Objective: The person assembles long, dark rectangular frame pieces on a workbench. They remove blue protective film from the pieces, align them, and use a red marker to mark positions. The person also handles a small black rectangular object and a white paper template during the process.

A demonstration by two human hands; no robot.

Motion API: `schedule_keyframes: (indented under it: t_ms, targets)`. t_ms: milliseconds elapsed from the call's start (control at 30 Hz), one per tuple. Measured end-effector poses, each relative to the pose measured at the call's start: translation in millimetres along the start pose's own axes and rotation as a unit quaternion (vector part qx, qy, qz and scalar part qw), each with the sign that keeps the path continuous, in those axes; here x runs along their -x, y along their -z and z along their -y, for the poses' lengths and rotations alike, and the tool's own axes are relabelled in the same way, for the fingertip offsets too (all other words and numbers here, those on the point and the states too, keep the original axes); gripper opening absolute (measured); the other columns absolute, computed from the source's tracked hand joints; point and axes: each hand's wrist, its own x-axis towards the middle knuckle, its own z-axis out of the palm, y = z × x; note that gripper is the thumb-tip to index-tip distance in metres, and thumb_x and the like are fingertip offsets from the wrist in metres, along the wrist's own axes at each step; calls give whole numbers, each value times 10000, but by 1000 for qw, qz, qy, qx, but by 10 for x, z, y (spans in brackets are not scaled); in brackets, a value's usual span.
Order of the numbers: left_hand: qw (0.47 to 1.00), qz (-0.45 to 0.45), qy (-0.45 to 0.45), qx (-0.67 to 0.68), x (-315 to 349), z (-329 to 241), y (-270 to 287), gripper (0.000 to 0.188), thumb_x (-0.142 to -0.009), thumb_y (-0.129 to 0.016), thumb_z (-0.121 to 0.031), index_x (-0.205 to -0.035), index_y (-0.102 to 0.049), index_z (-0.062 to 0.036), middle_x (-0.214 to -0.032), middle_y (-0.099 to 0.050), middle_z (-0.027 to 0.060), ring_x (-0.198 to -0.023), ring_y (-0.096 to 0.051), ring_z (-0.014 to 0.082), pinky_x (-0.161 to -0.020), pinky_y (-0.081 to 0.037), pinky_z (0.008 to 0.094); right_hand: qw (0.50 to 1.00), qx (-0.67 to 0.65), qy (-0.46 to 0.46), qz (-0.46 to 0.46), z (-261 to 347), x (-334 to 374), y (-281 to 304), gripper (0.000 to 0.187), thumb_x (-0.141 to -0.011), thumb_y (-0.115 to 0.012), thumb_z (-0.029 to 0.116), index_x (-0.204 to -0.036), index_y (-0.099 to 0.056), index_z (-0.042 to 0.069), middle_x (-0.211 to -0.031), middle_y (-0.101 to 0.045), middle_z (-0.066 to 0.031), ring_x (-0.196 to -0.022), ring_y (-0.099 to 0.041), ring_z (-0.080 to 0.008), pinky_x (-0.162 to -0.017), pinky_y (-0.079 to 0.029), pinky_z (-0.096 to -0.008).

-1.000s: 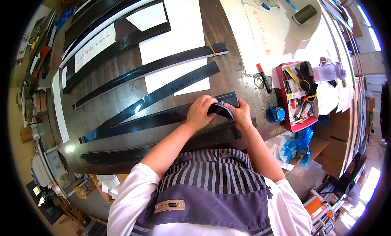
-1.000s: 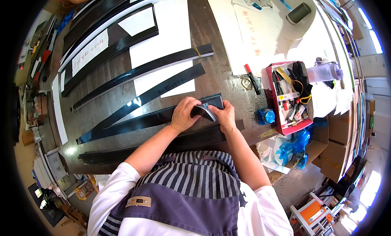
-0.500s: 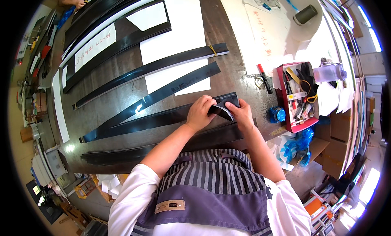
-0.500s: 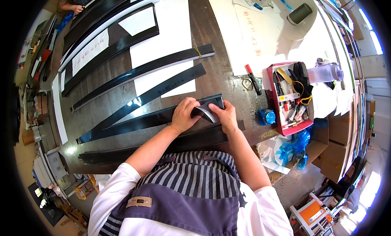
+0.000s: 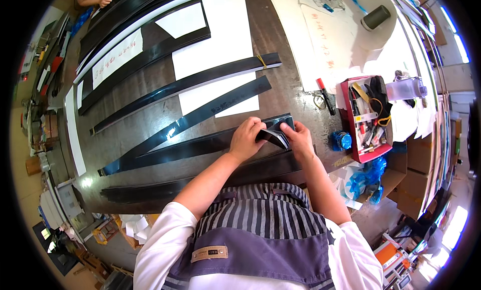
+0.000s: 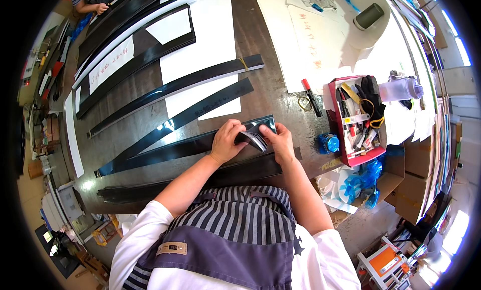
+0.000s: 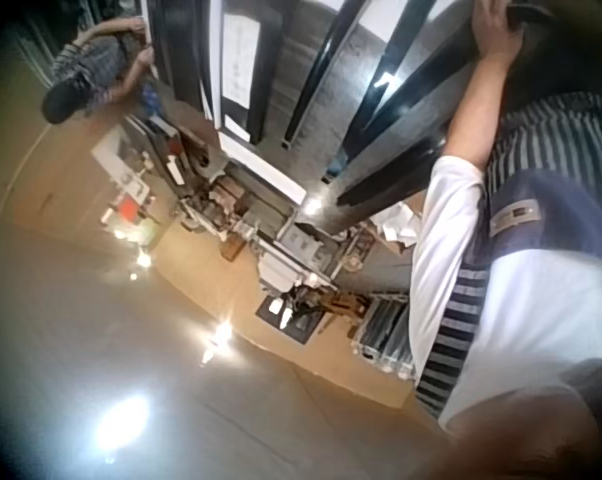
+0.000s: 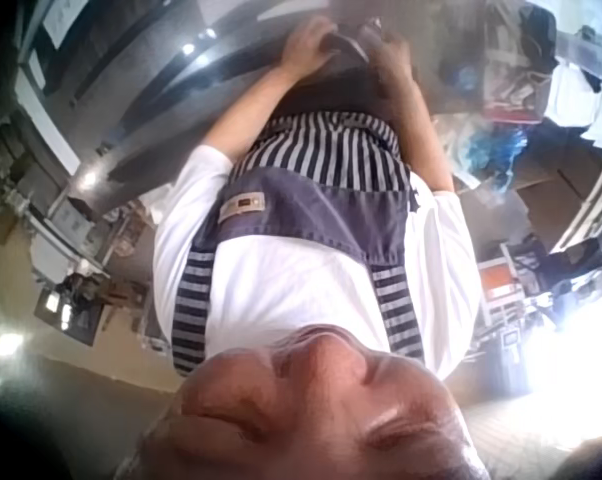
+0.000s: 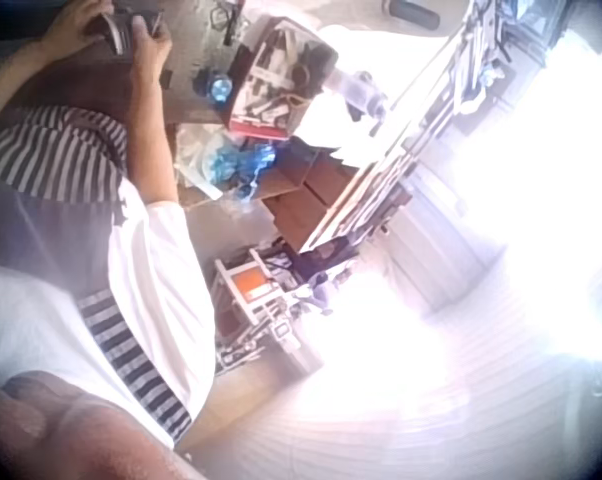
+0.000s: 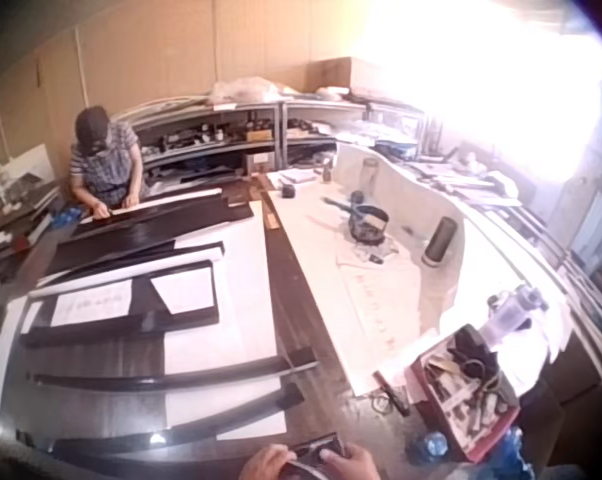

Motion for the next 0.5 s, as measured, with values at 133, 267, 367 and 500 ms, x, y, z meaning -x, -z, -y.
schedule_keyframes:
  t_ms: [133, 267, 367, 500]
  targets:
    - [1000, 1, -19, 8, -9, 26, -4, 439, -638, -802, -61, -999, -555, -105, -1022, -568, 88, -957, -602, 316, -796, -506, 403, 999, -30, -18, 5, -43, -46, 45, 169, -872, -739, 119, -957, -654, 1, -834, -655, -25, -636, -580, -120, -650, -492, -228]
    - [1000, -9, -9, 12, -48, -39, 3, 407, -643, -798, -59, -969, -559, -105, -1015, -564, 83, -958, -603, 314, -787, -508, 405, 996, 49, 81, -2, -177, -50, -32, 191, -823, -760, 41, -959, -632, -1, -835, -657, -29, -664, -581, -101, -598, -478, -243]
    - [1000, 1, -6, -1, -30, -30, 12, 398, -647, -796, -59, -963, -557, -104, -1014, -564, 81, -954, -603, 311, -785, -509, 404, 995, 79, 65, 13, -103, 20, -37, 225, -840, -762, 94, -995, -629, -1, -839, -655, -33, -665, -578, -102, -598, -473, -240]
    - [1000, 3, 2, 8, -1, 1, -2, 401, -652, -796, -61, -970, -554, -105, -1017, -564, 83, -951, -603, 307, -785, -509, 401, 999, -39, -26, -6, 42, -7, 18, 236, -887, -733, 191, -993, -638, 2, -830, -650, -30, -637, -563, -105, -607, -471, -241]
